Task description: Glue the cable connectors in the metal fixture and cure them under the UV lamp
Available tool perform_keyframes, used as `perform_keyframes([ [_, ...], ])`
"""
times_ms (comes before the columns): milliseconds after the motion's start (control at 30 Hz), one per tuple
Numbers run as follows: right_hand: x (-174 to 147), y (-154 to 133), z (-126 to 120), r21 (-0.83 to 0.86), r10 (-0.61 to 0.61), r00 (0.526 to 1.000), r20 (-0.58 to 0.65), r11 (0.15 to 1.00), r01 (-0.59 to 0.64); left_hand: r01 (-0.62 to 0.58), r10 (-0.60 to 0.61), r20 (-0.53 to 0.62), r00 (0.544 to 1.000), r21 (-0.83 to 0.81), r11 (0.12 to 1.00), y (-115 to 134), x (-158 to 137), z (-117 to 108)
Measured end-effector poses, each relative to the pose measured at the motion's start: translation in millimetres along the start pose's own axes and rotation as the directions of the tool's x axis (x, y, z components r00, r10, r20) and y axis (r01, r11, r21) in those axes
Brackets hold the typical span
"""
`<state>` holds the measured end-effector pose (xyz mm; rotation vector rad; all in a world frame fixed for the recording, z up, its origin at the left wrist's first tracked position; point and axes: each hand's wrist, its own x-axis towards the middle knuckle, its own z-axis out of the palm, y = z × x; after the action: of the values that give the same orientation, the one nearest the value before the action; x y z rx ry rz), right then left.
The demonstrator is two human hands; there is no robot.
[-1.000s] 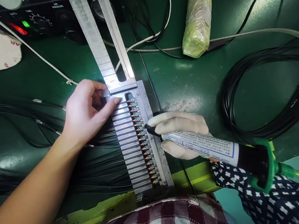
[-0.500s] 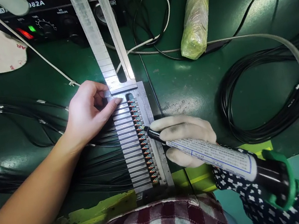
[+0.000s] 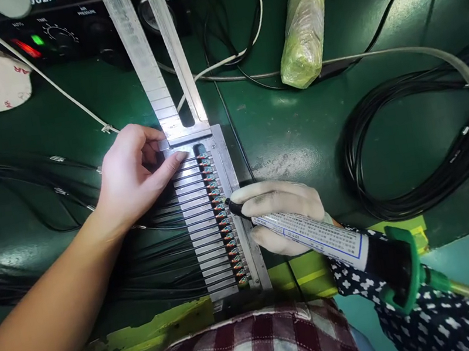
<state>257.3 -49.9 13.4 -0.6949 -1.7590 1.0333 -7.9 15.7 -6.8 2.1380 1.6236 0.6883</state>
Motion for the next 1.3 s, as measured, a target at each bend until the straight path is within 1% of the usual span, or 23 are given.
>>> perform_keyframes([
  [200, -1, -2, 2, -0.039, 0.010, 0.999, -0.033, 0.999, -0.012, 0.006, -0.006, 0.002, 1.000, -0.013, 1.000, -1, 0, 0],
  [467, -1, -3, -2, -0.037, 0.029, 0.999, 0.014, 0.999, -0.029, -0.005, 0.005, 0.001, 1.000, 0.004, 1.000, 0, 0, -1],
  [667, -1, 0, 1, 0.001, 0.009, 1.000, -0.022, 1.000, -0.008, -0.008, 0.008, -0.009, 1.000, 0.007, 1.000, -1, -1, 1],
  [933, -1, 0, -1, -0.007, 0.026, 1.000, -0.005, 1.000, -0.026, -0.011, 0.011, 0.003, 1.000, 0.020, 1.000, 0, 0, 0],
  [1033, -3, -5, 0, 0.003, 0.001, 0.999, -0.047, 1.000, -0.001, -0.008, 0.008, 0.000, 1.000, 0.014, 1.000, -1, -1, 0],
  [1100, -6, -8, 1, -0.011, 0.007, 0.998, -0.060, 1.000, -0.007, -0.006, 0.006, 0.000, 1.000, 0.008, 1.000, -1, -1, 0],
  [1300, -12, -6, 2, -0.039, 0.014, 1.000, -0.017, 0.999, -0.015, -0.001, 0.001, 0.017, 1.000, 0.025, 1.000, 1, 0, -1],
])
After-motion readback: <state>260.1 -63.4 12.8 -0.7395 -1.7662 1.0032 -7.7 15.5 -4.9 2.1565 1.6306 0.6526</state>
